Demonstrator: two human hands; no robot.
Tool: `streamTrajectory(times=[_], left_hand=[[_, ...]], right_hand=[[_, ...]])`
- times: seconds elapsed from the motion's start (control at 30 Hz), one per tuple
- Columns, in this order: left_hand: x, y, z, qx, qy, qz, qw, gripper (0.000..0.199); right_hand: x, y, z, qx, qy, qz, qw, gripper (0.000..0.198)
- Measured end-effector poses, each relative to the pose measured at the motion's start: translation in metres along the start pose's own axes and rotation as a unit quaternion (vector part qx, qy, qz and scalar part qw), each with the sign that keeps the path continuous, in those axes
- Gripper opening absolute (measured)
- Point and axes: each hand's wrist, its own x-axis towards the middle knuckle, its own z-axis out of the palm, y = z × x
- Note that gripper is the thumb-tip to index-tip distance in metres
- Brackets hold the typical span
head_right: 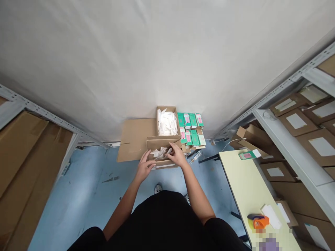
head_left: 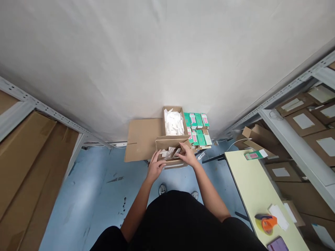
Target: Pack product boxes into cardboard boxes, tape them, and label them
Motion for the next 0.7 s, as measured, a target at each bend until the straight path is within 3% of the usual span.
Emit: streamTrajectory(times=[0.17, 0.37, 0.53, 0.7], left_hand=[[0.005, 0.027, 0.021, 0.011, 0.0, 0.025, 1.0, 0.024], [0.021, 0.069, 0.076, 0.012, -0.033, 0.079, 0.996, 0.023], [0.051, 0.125, 0.143, 0.007, -0.08, 0.14, 0.987, 0.023], [0.085, 0.198, 0.23, -0.006, -0.139, 0.21, 0.968, 0.023]], right_hand=[[-0.028, 0.005, -0.053, -0.021, 0.056, -0.024, 0.998, 0.064], [-0.079, 0.037, -0.125, -0.077, 0.176, -0.018, 0.981, 0.06], [-0.141, 0.091, -0.203, -0.111, 0.271, 0.066, 0.954, 0.061], [-0.222, 0.146, -0.282, -0.14, 0.34, 0.16, 0.916, 0.064]])
